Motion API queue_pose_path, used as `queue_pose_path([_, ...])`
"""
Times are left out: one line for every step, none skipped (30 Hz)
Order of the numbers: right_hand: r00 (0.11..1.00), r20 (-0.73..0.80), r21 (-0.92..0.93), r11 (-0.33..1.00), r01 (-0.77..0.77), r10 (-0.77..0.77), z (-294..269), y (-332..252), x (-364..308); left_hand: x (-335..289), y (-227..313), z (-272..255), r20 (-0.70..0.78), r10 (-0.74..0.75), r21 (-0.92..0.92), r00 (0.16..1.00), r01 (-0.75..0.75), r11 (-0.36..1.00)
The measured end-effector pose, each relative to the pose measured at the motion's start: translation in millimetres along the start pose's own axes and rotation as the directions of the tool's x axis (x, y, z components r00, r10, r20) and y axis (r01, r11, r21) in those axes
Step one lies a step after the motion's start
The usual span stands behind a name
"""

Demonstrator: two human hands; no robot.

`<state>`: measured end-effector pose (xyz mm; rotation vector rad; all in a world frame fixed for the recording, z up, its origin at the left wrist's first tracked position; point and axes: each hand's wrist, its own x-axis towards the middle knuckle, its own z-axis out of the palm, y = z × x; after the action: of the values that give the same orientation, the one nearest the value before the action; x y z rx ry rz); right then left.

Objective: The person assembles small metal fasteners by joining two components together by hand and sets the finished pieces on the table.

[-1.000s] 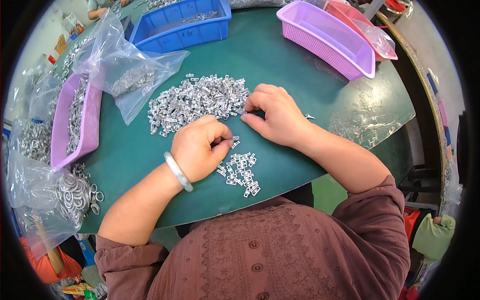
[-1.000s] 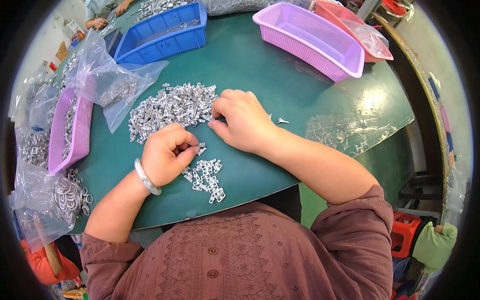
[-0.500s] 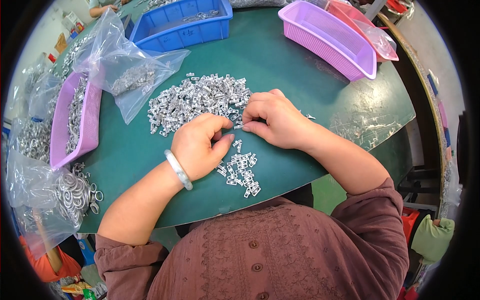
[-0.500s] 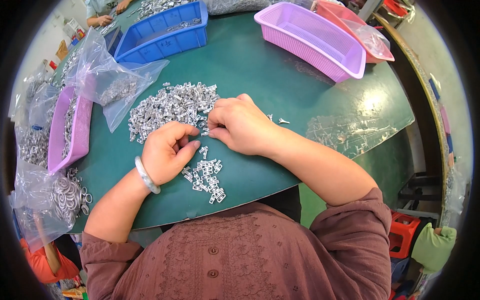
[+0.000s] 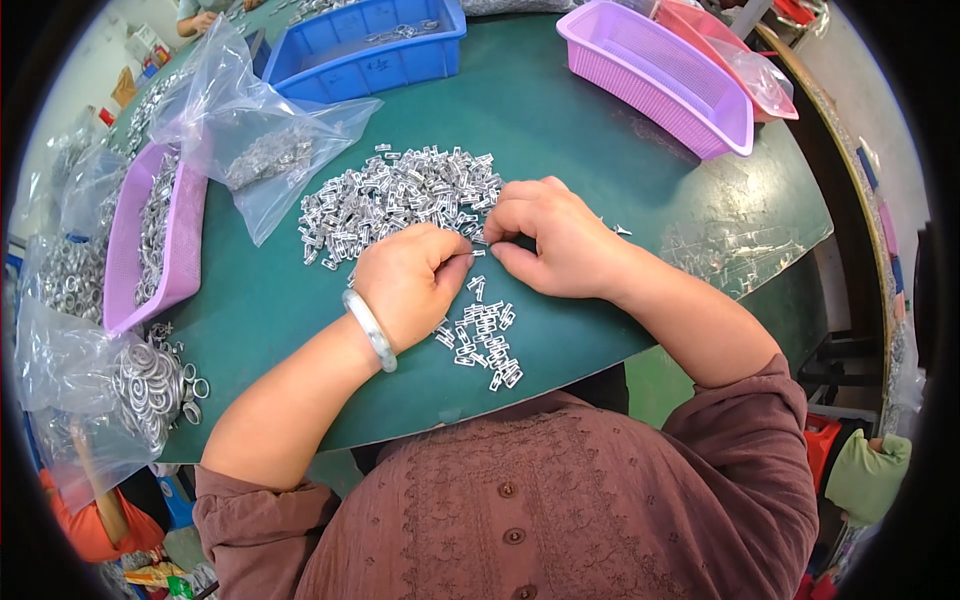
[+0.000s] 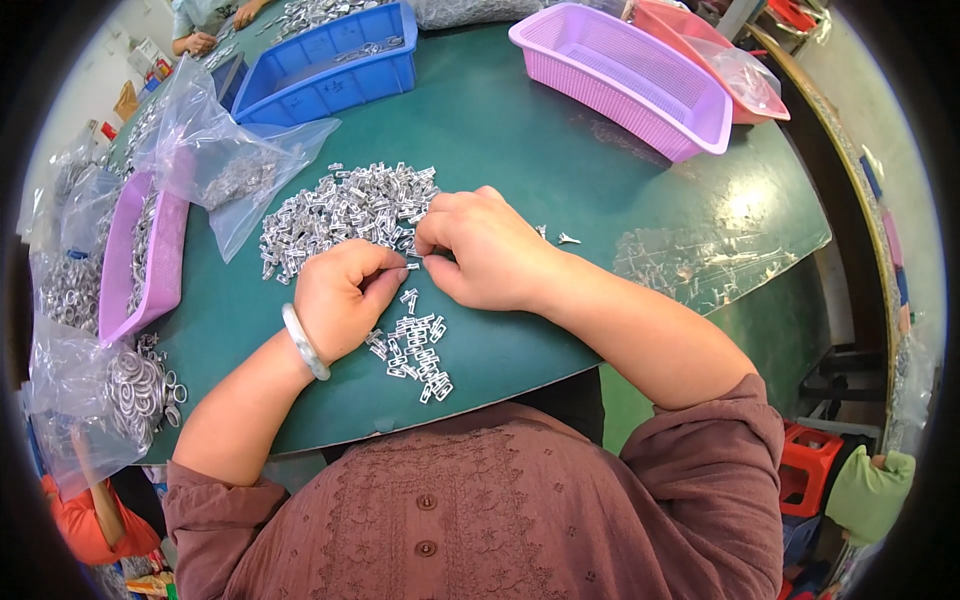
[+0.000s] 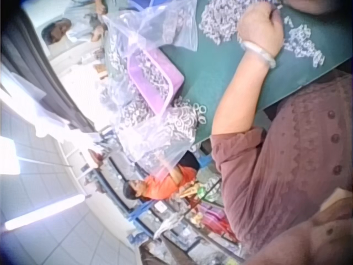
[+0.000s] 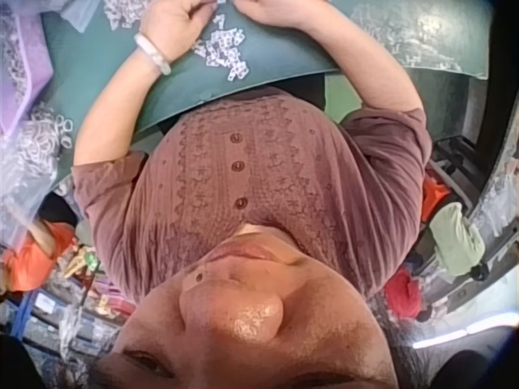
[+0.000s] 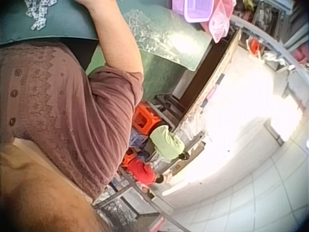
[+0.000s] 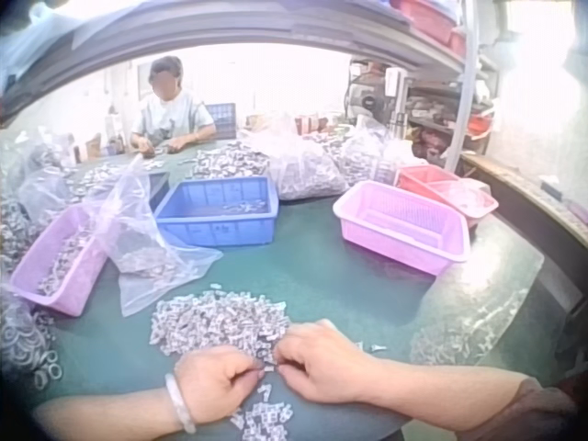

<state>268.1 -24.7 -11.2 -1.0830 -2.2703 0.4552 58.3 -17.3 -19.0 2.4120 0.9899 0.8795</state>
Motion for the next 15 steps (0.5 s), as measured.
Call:
queue_pose_path([1.000,-0.001,-0.001,1.000,0.000,0.000,-0.6,-1.4,-0.3,0.0,0.1,0.0,-0.006,0.005,-0.014,1.000,-0.005,1.000])
queue_pose_path([1.000,0.002,0.006,1.000,0.027,-0.028,-1.1,-3.3,-0.8,-0.5,0.4,-0.1,-0.006,0.006,-0.014,1.000,-0.006,1.000])
queue_pose_path([0.998,0.003,0.013,0.998,0.055,-0.055,-1.3,-4.4,-1.0,-1.4,1.1,-0.2,-0.019,-0.021,-0.043,1.000,0.020,0.999])
queue_pose_path([0.999,0.002,0.011,0.998,0.054,-0.054,-0.6,-3.4,-1.6,-1.5,1.9,-0.1,-0.030,-0.045,-0.073,0.999,0.043,0.996])
queue_pose_path([0.996,-0.009,-0.020,0.996,0.086,-0.086,1.2,-1.5,-2.3,-1.4,2.5,-0.3,-0.029,-0.043,-0.074,0.999,0.040,0.996])
queue_pose_path([0.993,-0.019,-0.052,0.992,0.117,-0.119,2.0,-0.3,-2.9,-1.3,2.9,-0.7,-0.028,-0.039,-0.083,0.999,0.036,0.996])
queue_pose_path([0.993,-0.019,-0.052,0.992,0.117,-0.119,1.8,-0.6,-2.9,-1.5,3.3,-1.4,-0.028,-0.037,-0.091,0.999,0.034,0.995])
queue_pose_path([0.993,-0.013,-0.058,0.992,0.114,-0.115,1.7,-1.0,-3.0,-1.5,3.8,-1.9,-0.028,-0.037,-0.091,0.999,0.034,0.995])
queue_pose_path([0.994,-0.006,-0.064,0.992,0.110,-0.111,1.6,-1.2,-3.1,-1.5,4.2,-2.3,-0.019,-0.050,-0.087,0.999,0.049,0.995])
queue_pose_path([0.994,-0.006,-0.064,0.992,0.112,-0.112,1.8,-1.3,-3.0,-2.1,4.0,-2.6,-0.011,-0.064,-0.082,0.998,0.063,0.995])
queue_pose_path([0.992,-0.025,-0.053,0.991,0.124,-0.125,2.3,-1.2,-2.9,-2.3,3.3,-2.9,-0.012,-0.064,-0.082,0.998,0.063,0.995])
queue_pose_path([0.990,-0.043,-0.042,0.990,0.136,-0.138,2.6,-1.2,-2.8,-2.2,2.2,-3.5,-0.003,-0.029,-0.062,1.000,0.029,0.998])
queue_pose_path([0.990,-0.043,-0.041,0.990,0.136,-0.138,2.9,-1.3,-2.8,-1.7,1.8,-4.0,0.007,0.006,-0.044,1.000,-0.006,0.999])
queue_pose_path([0.991,-0.038,-0.035,0.991,0.129,-0.131,3.4,-1.8,-3.0,-1.8,1.7,-4.3,0.006,0.006,-0.044,1.000,-0.005,0.999])
queue_pose_path([0.992,-0.033,-0.029,0.992,0.123,-0.124,3.7,-1.9,-2.9,-2.2,1.7,-4.7,0.017,0.023,-0.033,1.000,-0.023,0.999])
